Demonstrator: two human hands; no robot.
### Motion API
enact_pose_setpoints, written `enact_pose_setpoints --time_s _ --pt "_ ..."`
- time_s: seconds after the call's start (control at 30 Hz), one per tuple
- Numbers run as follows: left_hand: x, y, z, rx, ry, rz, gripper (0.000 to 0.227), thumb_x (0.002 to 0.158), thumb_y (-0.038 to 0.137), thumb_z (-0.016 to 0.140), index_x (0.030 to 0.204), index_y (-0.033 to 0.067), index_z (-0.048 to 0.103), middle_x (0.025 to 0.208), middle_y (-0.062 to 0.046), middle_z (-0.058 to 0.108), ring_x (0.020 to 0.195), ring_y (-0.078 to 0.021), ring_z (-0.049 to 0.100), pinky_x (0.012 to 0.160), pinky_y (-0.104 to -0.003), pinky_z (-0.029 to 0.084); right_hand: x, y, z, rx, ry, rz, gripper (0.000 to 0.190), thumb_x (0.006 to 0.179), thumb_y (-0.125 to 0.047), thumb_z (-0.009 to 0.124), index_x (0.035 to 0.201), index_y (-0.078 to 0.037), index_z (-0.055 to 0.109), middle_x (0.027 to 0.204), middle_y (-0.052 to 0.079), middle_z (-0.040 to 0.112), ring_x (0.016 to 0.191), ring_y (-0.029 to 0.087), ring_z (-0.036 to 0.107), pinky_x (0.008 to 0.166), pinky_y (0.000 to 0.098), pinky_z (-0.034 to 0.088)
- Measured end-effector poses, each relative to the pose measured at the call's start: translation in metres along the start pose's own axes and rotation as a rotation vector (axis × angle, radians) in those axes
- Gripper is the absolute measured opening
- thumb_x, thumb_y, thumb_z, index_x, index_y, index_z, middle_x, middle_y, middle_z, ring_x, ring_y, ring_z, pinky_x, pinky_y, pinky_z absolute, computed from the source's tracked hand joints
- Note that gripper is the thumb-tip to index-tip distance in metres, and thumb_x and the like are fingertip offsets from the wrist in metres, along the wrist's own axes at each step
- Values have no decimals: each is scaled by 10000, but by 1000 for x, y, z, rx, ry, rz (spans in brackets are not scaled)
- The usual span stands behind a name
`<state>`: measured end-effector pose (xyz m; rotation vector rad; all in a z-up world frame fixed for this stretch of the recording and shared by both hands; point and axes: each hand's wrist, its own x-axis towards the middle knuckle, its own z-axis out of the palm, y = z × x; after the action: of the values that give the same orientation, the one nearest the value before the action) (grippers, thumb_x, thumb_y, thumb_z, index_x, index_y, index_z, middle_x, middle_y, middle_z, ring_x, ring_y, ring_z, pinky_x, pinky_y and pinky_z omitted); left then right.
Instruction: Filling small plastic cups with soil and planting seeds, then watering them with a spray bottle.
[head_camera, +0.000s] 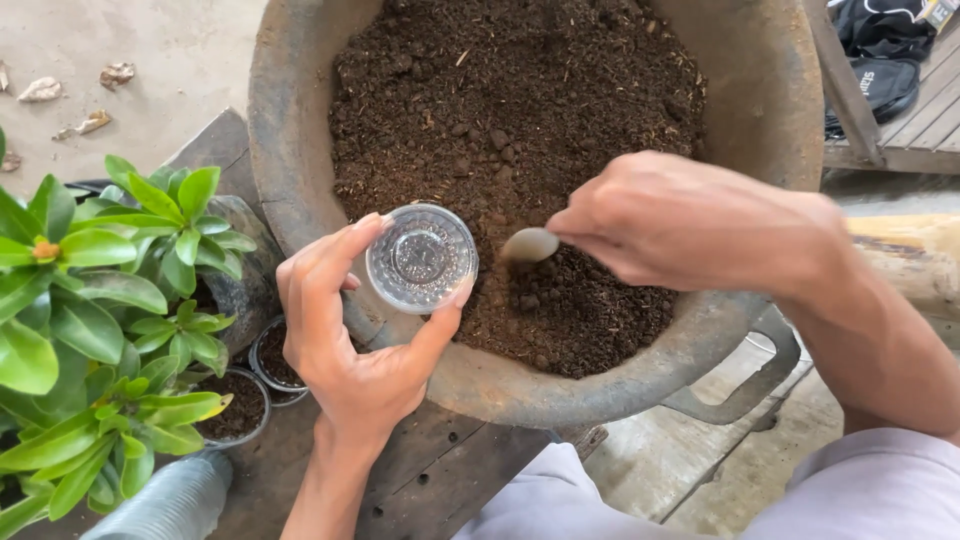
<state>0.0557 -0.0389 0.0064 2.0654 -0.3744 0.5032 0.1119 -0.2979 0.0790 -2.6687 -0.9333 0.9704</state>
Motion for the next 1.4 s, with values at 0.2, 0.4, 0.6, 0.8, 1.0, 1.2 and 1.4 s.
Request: enact_pose_setpoints --time_s 0.2,0.4,0.6,0.8,1.0,1.2,1.4 --pt "-1 1 2 -10 -7 -12 561 875 236 911 1271 -1 592 1259 -134 673 1106 -302 636 878 -363 494 6 1 5 -9 171 -61 280 1067 -180 519 825 -79 617 731 89 688 673 322 692 703 477 523" --pt "1 2 0 2 -5 2 560 862 200 925 1265 -13 599 1256 -140 673 1097 -303 633 859 -360 490 5 -1 -3 4 -23 -54 384 1092 -202 504 723 -100 524 649 23 611 545 209 632 653 392 535" --pt "2 1 0 -2 -2 -13 547 874 255 897 1260 8 599 1252 -134 686 1098 -291 630 860 -356 492 25 5 4 20 12 24 387 1090 -200 485 721 -106 552 639 26 634 533 223 639 663 418 514" --pt "0 -1 -2 -3 -9 -11 561 876 248 906 1274 8 591 1264 -122 678 1097 -289 625 877 -357 495 38 16 2 313 81 -145 223 985 -119 554 798 -75 667 689 14 728 576 192 658 630 337 496" --pt "1 -2 -1 -11 -1 -30 560 862 235 911 1271 25 591 1258 -114 687 1106 -279 634 857 -343 502 20 19 -8 398 136 -32 218 945 -195 629 1032 -149 823 813 -96 850 510 83 663 522 273 510" --pt "7 2 -2 -7 -4 46 536 851 243 883 1224 -12 596 1201 -130 678 1078 -306 653 977 -397 524 -4 21 -16 379 308 -133 211 939 -170 664 1092 -89 784 871 -45 845 704 70 790 623 240 589" --pt "13 3 -9 1 -100 91 470 825 279 871 1138 21 635 1092 -114 683 1011 -292 640 988 -417 513 -30 5 -34 331 433 -29 157 914 -162 697 1015 -112 806 808 -45 824 426 64 637 458 226 507"
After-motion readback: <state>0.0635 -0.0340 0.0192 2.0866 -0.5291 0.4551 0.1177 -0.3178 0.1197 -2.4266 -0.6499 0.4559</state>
